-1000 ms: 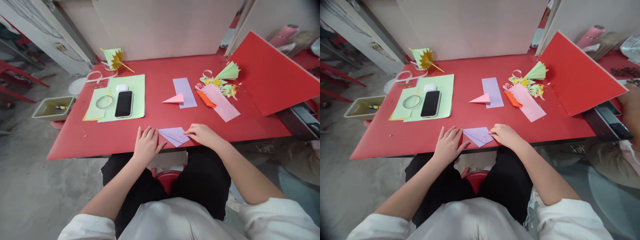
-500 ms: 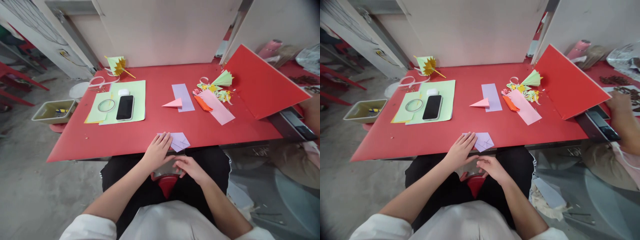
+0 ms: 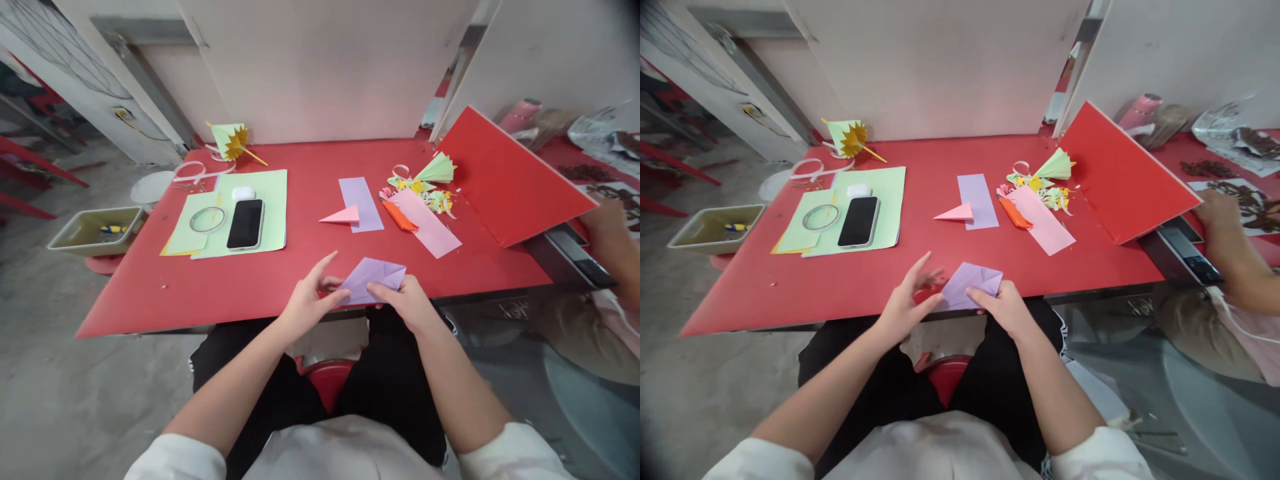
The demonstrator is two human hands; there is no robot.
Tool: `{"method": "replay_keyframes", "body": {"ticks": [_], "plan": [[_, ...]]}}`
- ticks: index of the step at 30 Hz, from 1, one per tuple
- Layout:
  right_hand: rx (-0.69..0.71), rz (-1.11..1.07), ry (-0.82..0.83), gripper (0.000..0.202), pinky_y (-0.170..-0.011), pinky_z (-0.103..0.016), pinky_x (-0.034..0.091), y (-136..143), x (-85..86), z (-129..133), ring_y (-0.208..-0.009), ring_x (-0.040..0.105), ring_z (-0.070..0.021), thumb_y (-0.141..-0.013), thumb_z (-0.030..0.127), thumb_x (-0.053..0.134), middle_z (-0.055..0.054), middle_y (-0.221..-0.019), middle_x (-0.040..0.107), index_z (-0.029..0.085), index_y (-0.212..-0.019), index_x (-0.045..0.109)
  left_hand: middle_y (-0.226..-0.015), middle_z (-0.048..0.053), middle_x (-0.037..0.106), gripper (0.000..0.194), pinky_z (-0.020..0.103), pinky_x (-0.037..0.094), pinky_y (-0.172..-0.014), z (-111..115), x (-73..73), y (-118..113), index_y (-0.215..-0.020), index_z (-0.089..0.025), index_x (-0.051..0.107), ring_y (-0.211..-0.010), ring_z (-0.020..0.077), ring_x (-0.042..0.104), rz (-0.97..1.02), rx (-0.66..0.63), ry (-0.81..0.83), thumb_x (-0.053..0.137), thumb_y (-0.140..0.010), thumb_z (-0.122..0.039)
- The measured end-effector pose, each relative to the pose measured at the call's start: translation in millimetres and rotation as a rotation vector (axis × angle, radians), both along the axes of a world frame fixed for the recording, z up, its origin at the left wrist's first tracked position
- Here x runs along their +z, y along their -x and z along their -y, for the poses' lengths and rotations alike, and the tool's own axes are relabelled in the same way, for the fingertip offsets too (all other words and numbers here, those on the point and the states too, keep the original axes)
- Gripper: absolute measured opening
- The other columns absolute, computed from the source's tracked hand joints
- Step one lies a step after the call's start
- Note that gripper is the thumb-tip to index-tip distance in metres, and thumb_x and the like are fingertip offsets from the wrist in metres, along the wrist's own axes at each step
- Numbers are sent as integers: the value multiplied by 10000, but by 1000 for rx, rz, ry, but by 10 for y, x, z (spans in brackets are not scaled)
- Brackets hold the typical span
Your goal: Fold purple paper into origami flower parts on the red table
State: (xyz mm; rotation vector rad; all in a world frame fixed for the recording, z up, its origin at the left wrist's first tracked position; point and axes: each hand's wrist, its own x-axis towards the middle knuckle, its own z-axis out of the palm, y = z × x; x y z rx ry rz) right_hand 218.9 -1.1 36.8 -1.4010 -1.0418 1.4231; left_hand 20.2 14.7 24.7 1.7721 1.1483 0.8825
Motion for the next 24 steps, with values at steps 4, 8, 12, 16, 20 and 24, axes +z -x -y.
{"method": "replay_keyframes", "body": {"ticks": [4, 8, 12, 16, 20, 24], "plan": [[-33, 100, -191, 195, -539, -262, 475, -61, 307, -468, -560, 565, -137, -616, 344, 744, 4, -577, 617, 165, -642, 671, -643, -16, 650, 565, 263, 514, -680, -423, 317, -120, -1288, -191, 466, -624, 119, 613, 281, 10, 224, 633, -766, -330], [-128, 56, -392, 205, -462, -236, 442, -15, 613, -947, -487, 518, -107, -600, 341, 750, 26, -517, 568, 175, -577, 633, -669, -18, 659, 555, 231, 514, -658, -732, 565, -146, -1273, -217, 487, -629, 109, 619, 318, 42, 38, 654, -746, -266], [-111, -15, -502, 160, -444, -241, 453, 41, 835, -1241, -489, 542, -119, -617, 309, 738, 20, -532, 580, 186, -594, 640, -608, -32, 626, 539, 231, 529, -604, -869, 604, -73, -1274, -213, 469, -565, 104, 603, 395, 106, -65, 636, -763, -259], [-79, -52, -452, 155, -428, -250, 462, 98, 821, -1334, -468, 545, -125, -611, 298, 739, 17, -507, 577, 187, -573, 638, -679, -17, 634, 461, 237, 526, -664, -868, 483, 8, -1245, -213, 480, -620, 95, 607, 461, 93, -67, 595, -799, -233], [-37, -60, -414, 160, -414, -233, 461, 124, 697, -1338, -481, 540, -112, -614, 305, 736, 19, -527, 578, 181, -577, 641, -683, -15, 625, 483, 268, 525, -696, -848, 372, 124, -1293, -235, 426, -648, 109, 612, 396, 56, -26, 560, -829, -243], [-89, 14, -389, 190, -431, -227, 475, 171, 617, -1327, -522, 563, -117, -631, 357, 726, 3, -591, 620, 179, -649, 662, -1185, 97, 574, 814, 376, 496, -858, -873, 306, 207, -1424, -309, 144, -1063, 218, 570, 213, 86, -226, 635, -775, -304]]}}
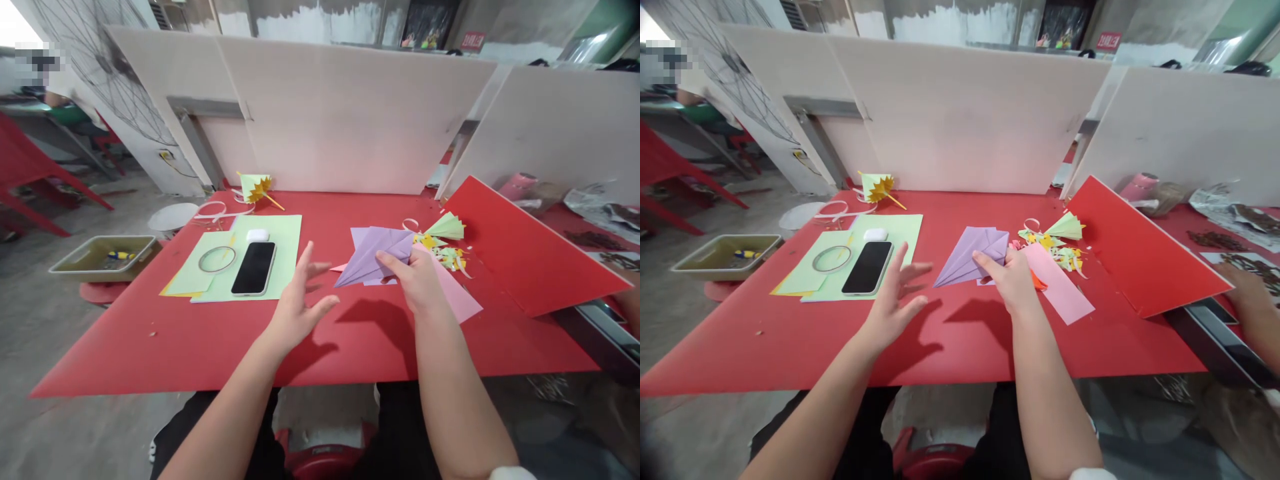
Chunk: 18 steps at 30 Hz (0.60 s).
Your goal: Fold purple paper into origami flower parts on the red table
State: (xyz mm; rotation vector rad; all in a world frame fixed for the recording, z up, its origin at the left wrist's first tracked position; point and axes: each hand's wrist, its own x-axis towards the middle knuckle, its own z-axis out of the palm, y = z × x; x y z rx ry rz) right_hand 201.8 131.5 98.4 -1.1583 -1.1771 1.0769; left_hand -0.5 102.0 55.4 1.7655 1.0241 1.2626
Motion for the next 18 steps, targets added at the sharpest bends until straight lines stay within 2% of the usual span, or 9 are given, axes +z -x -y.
{"method": "replay_keyframes", "body": {"ticks": [2, 3, 5, 7, 12, 18], "plan": [[-25, 31, 31, 224, -420, -232, 467, 61, -21, 8, -494, 552, -117, -624, 380, 728, -2, -566, 613, 167, -640, 659, -1408, 113, 371, 819, 417, 430, -958, -1, -28, -35, -1416, -324, 170, -1239, 261, 432, -78, 21, -120, 654, -757, -309], [-20, 41, 44, 238, -413, -235, 462, 98, -28, 12, -474, 542, -116, -621, 387, 728, -2, -544, 603, 161, -628, 655, -1421, 108, 355, 731, 418, 409, -982, 6, -43, -72, -1389, -311, 259, -1256, 264, 413, -105, 29, -153, 643, -767, -304], [9, 40, 59, 253, -404, -238, 454, 168, -37, 21, -453, 528, -114, -614, 392, 730, 2, -510, 583, 155, -600, 642, -1286, 101, 506, 465, 381, 424, -964, 32, -72, -167, -1247, -256, 467, -1178, 238, 494, -107, 60, -151, 600, -803, -286], [40, 12, 68, 256, -409, -233, 456, 216, -43, 29, -461, 528, -112, -603, 386, 738, 4, -507, 580, 153, -585, 632, -1077, 81, 621, 285, 325, 478, -876, 62, -101, -257, -1097, -214, 556, -1007, 194, 596, -18, 106, -92, 574, -820, -281], [158, -60, 108, 266, -448, -228, 487, 224, -94, 34, -507, 569, -114, -634, 410, 722, -4, -579, 624, 154, -669, 656, -920, 22, 627, 177, 252, 491, -730, 91, -149, -330, -953, -209, 566, -822, 136, 617, 217, 215, 93, 606, -792, -270], [249, -68, 97, 265, -457, -231, 502, 188, -186, 20, -487, 571, -108, -707, 430, 665, 0, -576, 622, 165, -701, 666, -904, 4, 579, 196, 234, 474, -680, 55, -101, -294, -923, -209, 545, -772, 113, 574, 430, 145, 274, 637, -762, -272]]}}
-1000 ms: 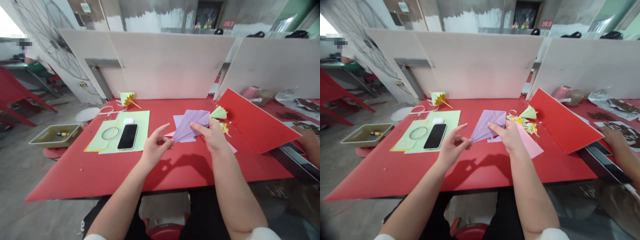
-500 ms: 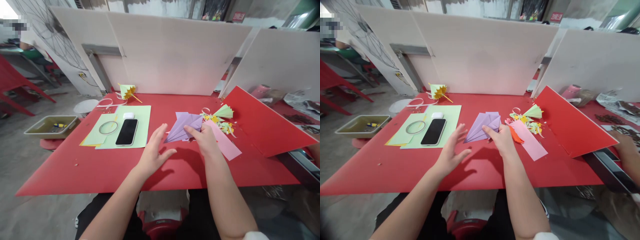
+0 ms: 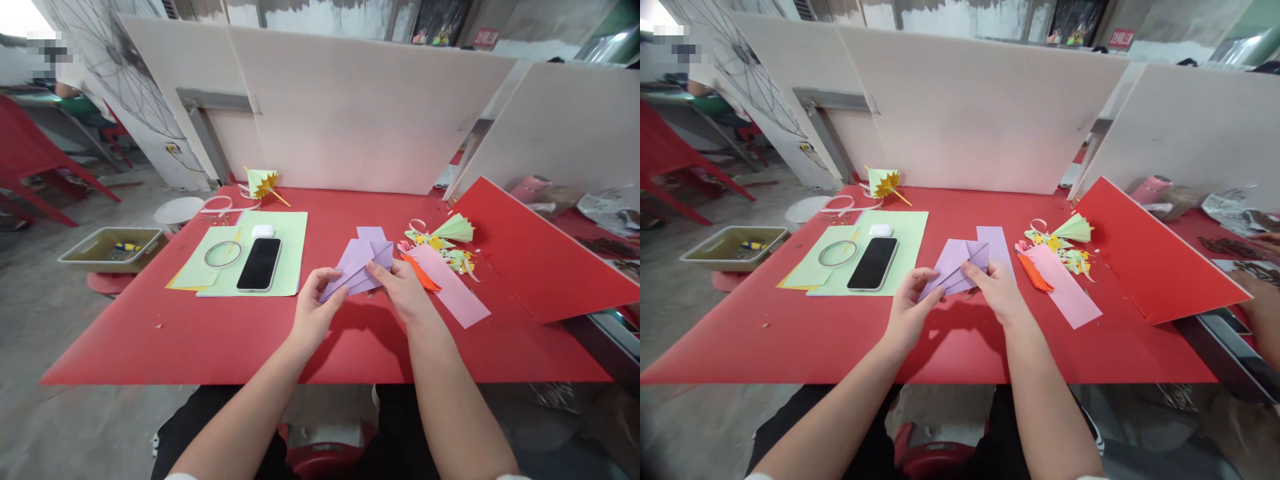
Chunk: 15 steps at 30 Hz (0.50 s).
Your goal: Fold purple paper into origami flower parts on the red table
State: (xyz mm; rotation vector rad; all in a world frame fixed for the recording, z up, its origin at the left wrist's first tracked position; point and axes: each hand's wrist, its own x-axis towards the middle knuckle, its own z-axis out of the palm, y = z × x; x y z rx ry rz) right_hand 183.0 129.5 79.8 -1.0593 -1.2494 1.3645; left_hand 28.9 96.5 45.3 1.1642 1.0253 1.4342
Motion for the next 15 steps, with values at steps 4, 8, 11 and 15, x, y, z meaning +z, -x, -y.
{"method": "replay_keyframes", "body": {"ticks": [4, 8, 11, 15], "plan": [[27, 55, -10, 244, -467, -234, 507, 1, 12, 12, -526, 586, -120, -675, 415, 696, -10, -613, 633, 172, -687, 676, -840, 12, 592, 179, 245, 476, -693, -22, 24, 5, -877, -190, 562, -779, 127, 582, -22, 64, -4, 638, -758, -299], [14, 67, 12, 243, -461, -239, 501, 29, 63, 37, -515, 578, -125, -651, 415, 709, -13, -593, 631, 175, -660, 675, -891, 24, 648, 200, 271, 478, -744, -9, 23, 20, -920, -210, 617, -814, 147, 595, -267, 167, -105, 660, -737, -280], [45, 86, 18, 233, -474, -248, 508, 25, 71, 39, -514, 580, -128, -662, 408, 701, -19, -606, 648, 178, -699, 691, -928, 23, 683, 192, 276, 482, -745, 7, 24, 38, -941, -236, 657, -822, 157, 613, -410, 206, -162, 643, -757, -286], [71, 102, 19, 220, -530, -264, 522, -7, 48, 34, -572, 606, -140, -641, 389, 725, -11, -634, 657, 182, -708, 694, -852, 10, 706, 165, 262, 494, -680, 21, 30, 64, -918, -239, 683, -722, 142, 628, -442, 223, -153, 588, -803, -311]]}}
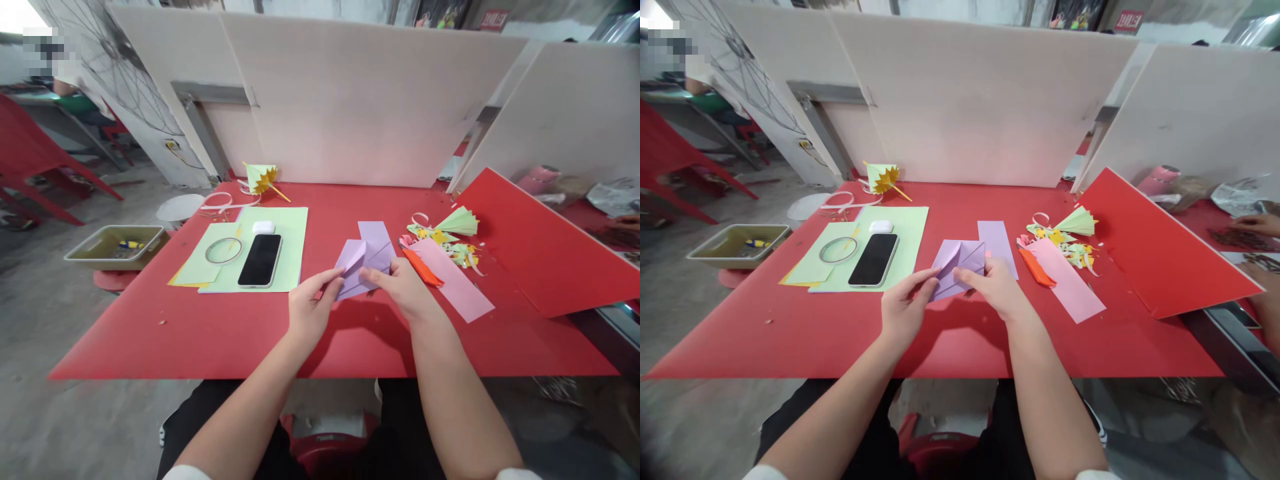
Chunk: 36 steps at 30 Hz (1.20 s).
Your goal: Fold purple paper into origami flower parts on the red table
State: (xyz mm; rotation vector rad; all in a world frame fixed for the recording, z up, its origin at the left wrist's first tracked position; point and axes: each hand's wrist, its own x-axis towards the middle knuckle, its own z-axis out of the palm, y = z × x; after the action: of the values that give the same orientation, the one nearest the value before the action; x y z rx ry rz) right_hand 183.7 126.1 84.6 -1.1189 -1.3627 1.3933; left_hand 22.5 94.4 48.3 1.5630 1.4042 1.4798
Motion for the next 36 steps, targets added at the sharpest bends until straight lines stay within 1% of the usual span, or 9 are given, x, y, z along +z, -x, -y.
{"method": "replay_keyframes", "body": {"ticks": [8, 13, 15, 19, 22, 25, 27, 31, 36], "plan": [[-66, -334, 81, 309, -758, -313, 514, 286, -78, 21, -816, 641, -167, -600, 319, 754, -10, -852, 687, 228, -879, 659, -740, -7, 636, 255, 214, 472, -595, -11, -1, 0, -1043, -229, 529, -683, 122, 620, 261, 140, 40, 587, -810, -313], [-253, -496, 102, 262, -775, -320, 509, 609, -267, 81, -862, 640, -173, -667, 319, 699, -27, -936, 688, 226, -895, 610, -812, 5, 611, 100, 208, 463, -639, -29, -23, 20, -881, -207, 560, -727, 109, 589, 164, 192, -7, 527, -843, -294], [-270, -511, 114, 261, -767, -322, 510, 669, -315, 100, -873, 643, -187, -662, 304, 704, -44, -938, 696, 210, -893, 626, -820, 11, 608, 125, 216, 462, -650, -35, -25, 30, -864, -199, 586, -727, 111, 580, 128, 131, 9, 501, -854, -290], [-270, -514, 154, 216, -748, -320, 509, 629, -334, 90, -813, 658, -192, -667, 312, 705, -50, -859, 713, 185, -838, 667, -742, -6, 562, 196, 230, 464, -670, -60, 4, 74, -994, -207, 614, -705, 114, 550, 119, -164, 88, 561, -812, -259], [-195, -490, 180, 215, -728, -308, 506, 547, -323, 69, -756, 662, -181, -673, 327, 708, -41, -804, 714, 184, -831, 681, -662, -35, 511, 373, 232, 470, -670, -80, 57, 144, -1134, -245, 588, -646, 100, 513, 128, -321, 171, 619, -763, -229], [-78, -417, 187, 252, -738, -320, 504, 508, -320, 63, -761, 663, -189, -678, 356, 706, -45, -806, 711, 183, -860, 685, -647, -41, 526, 516, 229, 472, -626, -88, 101, 214, -1223, -275, 546, -604, 93, 496, 128, -389, 251, 660, -722, -223], [-40, -374, 164, 264, -774, -330, 500, 508, -316, 63, -808, 659, -193, -678, 368, 704, -46, -839, 709, 191, -873, 683, -631, -45, 534, 555, 234, 468, -621, -91, 107, 235, -1244, -277, 534, -589, 92, 487, 138, -354, 254, 666, -709, -219], [-27, -288, 100, 248, -807, -323, 484, 514, -290, 50, -855, 635, -172, -663, 349, 713, -29, -877, 697, 212, -865, 672, -567, -62, 507, 561, 250, 458, -634, -102, 78, 210, -1269, -252, 516, -551, 88, 451, 196, -128, 172, 640, -722, -222], [0, -118, 43, 236, -641, -286, 508, 469, -269, 27, -730, 612, -151, -639, 267, 710, -12, -817, 669, 213, -861, 650, -531, -73, 469, 599, 251, 473, -609, -124, 63, 187, -1303, -258, 464, -516, 90, 475, 238, -34, 143, 643, -733, -246]]}}
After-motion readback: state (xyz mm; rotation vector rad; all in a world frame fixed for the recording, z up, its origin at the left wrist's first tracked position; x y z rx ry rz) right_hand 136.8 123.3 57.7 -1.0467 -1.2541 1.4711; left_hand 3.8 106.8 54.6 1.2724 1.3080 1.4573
